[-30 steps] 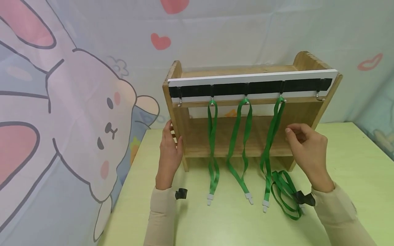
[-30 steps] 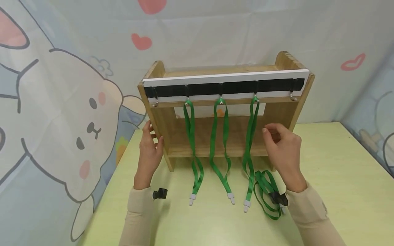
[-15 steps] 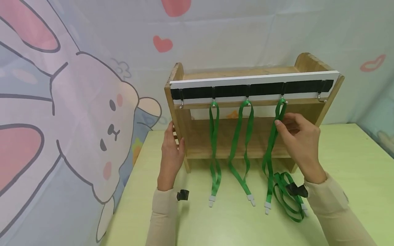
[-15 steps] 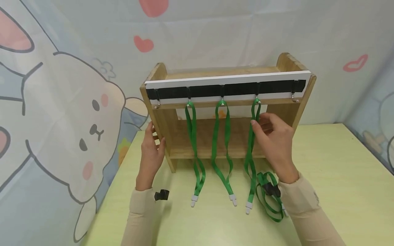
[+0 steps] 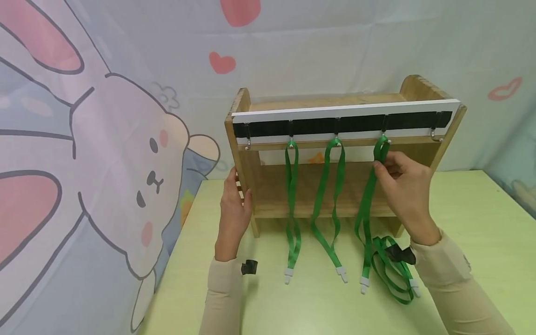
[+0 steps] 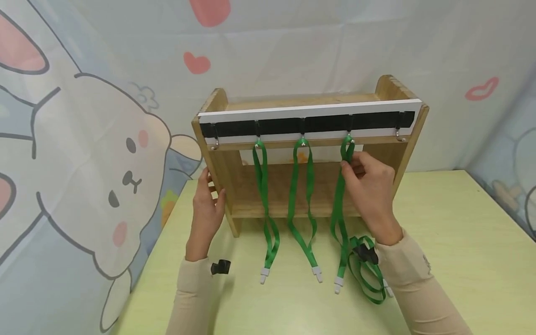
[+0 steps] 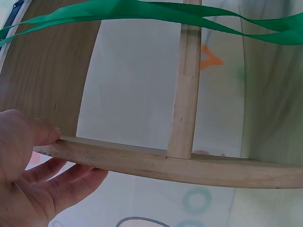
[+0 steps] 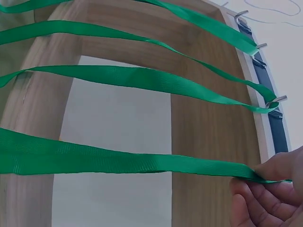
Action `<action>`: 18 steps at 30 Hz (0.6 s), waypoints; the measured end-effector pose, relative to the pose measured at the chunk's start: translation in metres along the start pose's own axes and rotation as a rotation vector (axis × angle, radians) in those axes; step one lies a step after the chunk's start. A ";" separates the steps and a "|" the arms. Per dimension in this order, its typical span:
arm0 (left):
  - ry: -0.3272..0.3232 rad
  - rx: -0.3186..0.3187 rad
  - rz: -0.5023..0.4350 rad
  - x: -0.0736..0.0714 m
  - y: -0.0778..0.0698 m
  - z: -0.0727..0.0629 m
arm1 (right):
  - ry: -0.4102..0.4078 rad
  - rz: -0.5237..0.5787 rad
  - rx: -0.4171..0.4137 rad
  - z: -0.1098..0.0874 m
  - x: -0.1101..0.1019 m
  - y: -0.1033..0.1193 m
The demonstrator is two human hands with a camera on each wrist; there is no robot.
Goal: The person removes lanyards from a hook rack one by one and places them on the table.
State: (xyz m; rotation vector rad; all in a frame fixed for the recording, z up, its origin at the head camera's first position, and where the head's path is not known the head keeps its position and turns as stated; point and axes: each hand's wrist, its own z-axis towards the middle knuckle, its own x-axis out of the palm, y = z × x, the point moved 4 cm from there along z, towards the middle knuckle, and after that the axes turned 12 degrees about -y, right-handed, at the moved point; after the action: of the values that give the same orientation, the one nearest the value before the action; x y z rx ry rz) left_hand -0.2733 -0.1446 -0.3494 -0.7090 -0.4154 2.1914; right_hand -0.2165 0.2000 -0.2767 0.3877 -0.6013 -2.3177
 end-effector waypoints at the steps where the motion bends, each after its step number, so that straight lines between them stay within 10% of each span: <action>1: -0.001 0.002 0.000 0.000 0.000 0.000 | -0.005 0.003 -0.002 0.000 -0.001 0.001; 18: 0.004 -0.017 0.014 0.002 0.001 -0.002 | -0.061 0.029 -0.001 -0.002 -0.023 0.013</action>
State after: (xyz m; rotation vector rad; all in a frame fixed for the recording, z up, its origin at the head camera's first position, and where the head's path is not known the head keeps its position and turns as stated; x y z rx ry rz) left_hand -0.2739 -0.1437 -0.3520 -0.7275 -0.4287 2.2021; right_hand -0.1921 0.2073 -0.2692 0.3060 -0.6310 -2.3087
